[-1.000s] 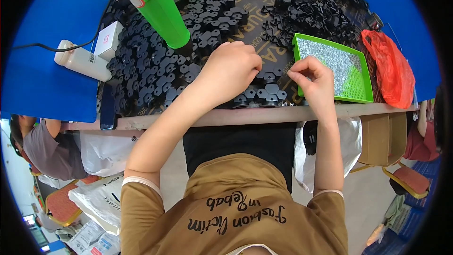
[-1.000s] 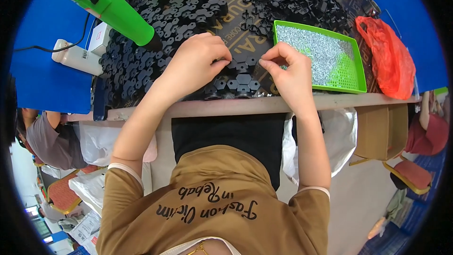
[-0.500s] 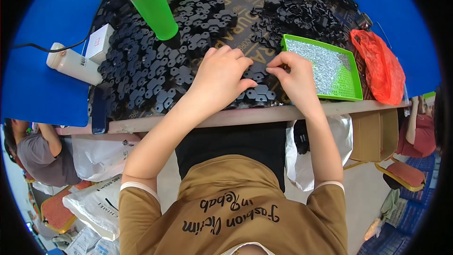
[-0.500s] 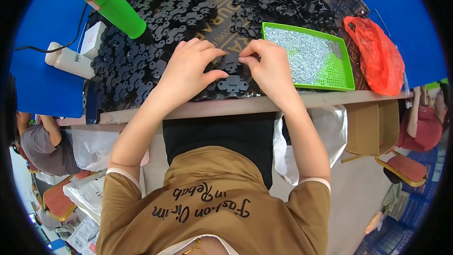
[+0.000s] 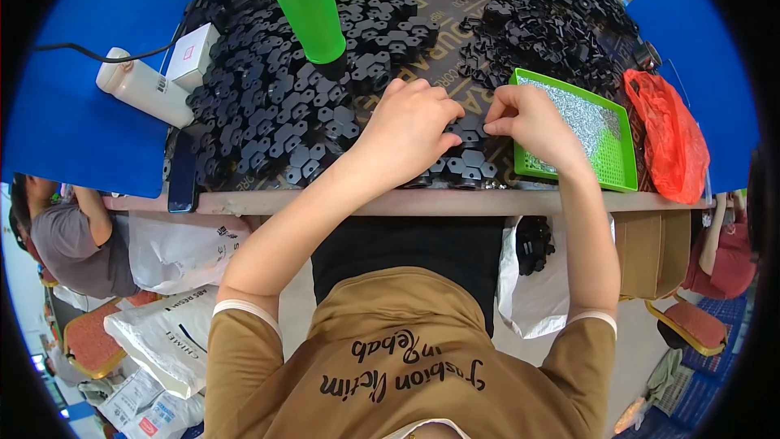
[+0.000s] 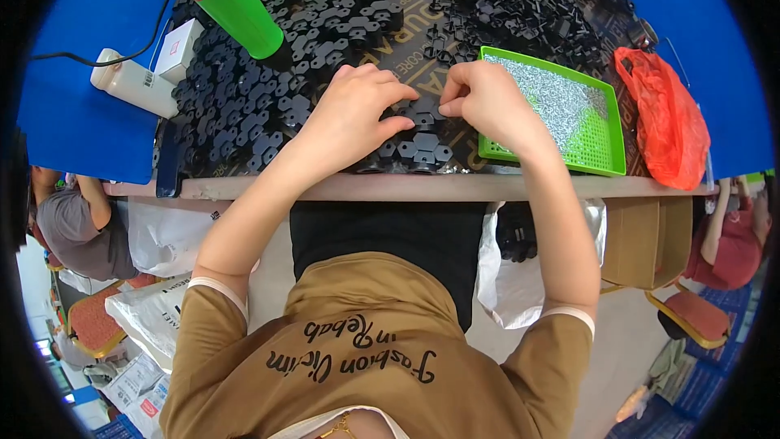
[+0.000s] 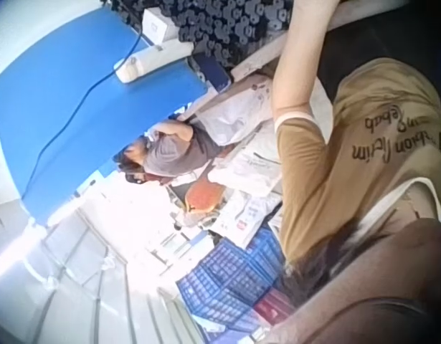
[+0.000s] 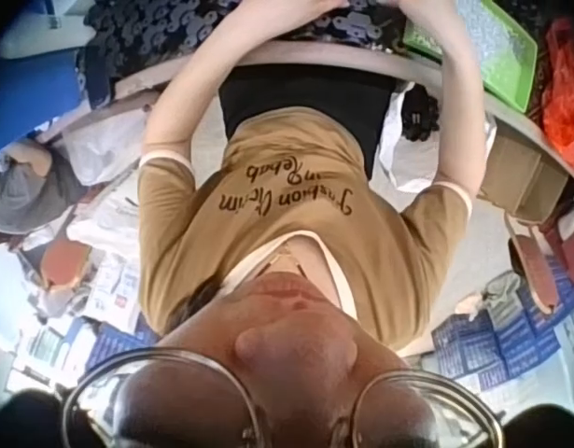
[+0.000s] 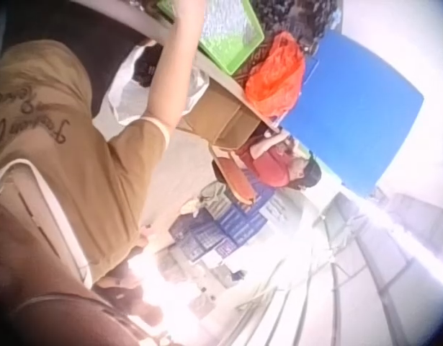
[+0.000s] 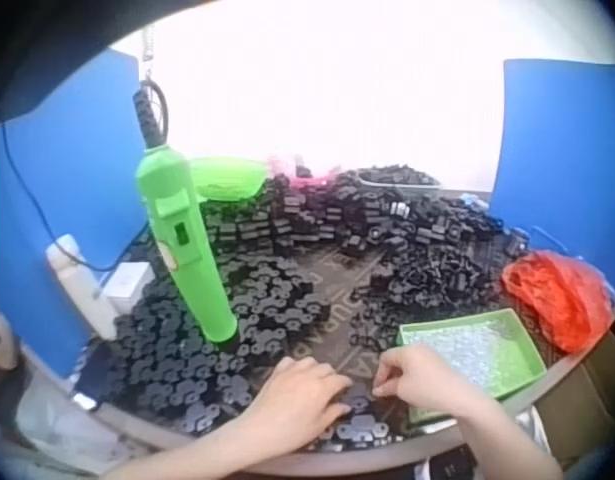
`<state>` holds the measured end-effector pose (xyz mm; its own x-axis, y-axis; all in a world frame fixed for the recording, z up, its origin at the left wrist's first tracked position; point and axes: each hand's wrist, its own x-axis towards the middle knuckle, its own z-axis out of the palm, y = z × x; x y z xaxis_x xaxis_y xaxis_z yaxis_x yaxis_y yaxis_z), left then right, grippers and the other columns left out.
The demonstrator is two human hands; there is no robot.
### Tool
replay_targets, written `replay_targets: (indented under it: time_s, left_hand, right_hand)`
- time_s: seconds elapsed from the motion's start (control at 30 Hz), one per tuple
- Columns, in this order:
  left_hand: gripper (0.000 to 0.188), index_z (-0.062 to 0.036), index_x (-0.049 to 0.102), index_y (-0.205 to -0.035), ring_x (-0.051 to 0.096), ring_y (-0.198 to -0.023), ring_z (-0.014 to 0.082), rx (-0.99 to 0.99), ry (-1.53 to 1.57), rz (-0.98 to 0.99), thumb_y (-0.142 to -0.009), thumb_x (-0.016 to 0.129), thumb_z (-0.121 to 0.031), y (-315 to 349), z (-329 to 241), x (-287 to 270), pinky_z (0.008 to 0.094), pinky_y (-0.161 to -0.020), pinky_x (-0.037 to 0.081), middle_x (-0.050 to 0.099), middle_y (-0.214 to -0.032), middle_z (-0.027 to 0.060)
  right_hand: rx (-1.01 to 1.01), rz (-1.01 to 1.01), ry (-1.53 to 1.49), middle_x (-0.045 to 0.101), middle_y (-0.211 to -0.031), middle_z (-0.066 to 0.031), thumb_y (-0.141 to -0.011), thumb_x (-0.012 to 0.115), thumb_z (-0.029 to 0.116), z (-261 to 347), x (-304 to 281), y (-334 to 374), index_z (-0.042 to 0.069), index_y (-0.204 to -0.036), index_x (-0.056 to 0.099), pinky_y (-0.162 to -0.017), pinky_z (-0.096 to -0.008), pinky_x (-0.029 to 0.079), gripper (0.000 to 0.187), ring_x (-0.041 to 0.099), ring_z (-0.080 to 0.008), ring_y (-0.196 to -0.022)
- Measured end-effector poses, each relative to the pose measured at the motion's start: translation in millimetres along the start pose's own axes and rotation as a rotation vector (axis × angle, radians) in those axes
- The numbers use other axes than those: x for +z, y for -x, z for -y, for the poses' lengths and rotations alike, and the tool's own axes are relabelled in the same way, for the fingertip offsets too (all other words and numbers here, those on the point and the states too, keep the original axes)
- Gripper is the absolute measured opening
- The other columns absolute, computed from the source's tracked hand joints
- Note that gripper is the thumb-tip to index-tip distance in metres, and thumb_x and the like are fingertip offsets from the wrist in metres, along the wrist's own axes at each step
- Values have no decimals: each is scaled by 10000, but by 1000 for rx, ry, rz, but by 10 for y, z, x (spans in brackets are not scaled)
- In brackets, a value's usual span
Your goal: Assembling small black plastic components by placing them together and driving screws with an electric screwdriver.
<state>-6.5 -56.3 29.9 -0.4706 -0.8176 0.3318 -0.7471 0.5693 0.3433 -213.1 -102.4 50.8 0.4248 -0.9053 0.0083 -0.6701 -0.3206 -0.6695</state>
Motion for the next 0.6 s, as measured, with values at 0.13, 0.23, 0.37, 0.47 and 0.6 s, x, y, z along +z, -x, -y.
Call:
replay_targets:
  time_s: [0.13,0.23,0.37,0.47,0.6]
  left_hand:
    - [284,-73,694,-1017,588,-919,254,14,19,-7,-766,743,-196,-9,12,7,379,-845,416,653,-894,70]
    - [284,-82,691,-1016,591,-918,246,-10,52,14,-760,747,-192,-17,19,-2,373,-830,414,658,-888,67]
    - [285,-88,687,-1012,597,-911,242,-25,66,24,-754,750,-190,-20,19,-9,367,-824,411,663,-890,61]
    - [294,-91,682,-1016,603,-915,241,-8,72,34,-748,753,-191,-53,4,-23,363,-825,410,666,-887,59]
    - [193,-77,686,-947,611,-923,260,41,40,31,-783,712,-176,-185,-7,-72,384,-812,432,664,-869,69]
  right_hand:
    - [37,216,-65,630,-665,-57,-705,705,-32,39,-104,-79,-39,-738,628,-602,-263,467,84,579,-118,-631]
    - [20,221,-65,644,-667,-66,-700,704,-40,50,-109,-39,-44,-750,649,-598,-264,473,74,591,-120,-628]
    - [-101,20,-12,669,-680,-107,-715,687,-50,31,-12,180,-33,-850,706,-625,-287,500,137,636,-159,-636]
    - [-349,-129,129,687,-805,-123,-750,685,-10,-186,82,328,2,-919,722,-672,-317,517,174,652,-239,-710]
    - [-508,-353,267,664,-973,-127,-765,681,27,-167,94,518,35,-959,713,-753,-371,508,197,625,-304,-869]
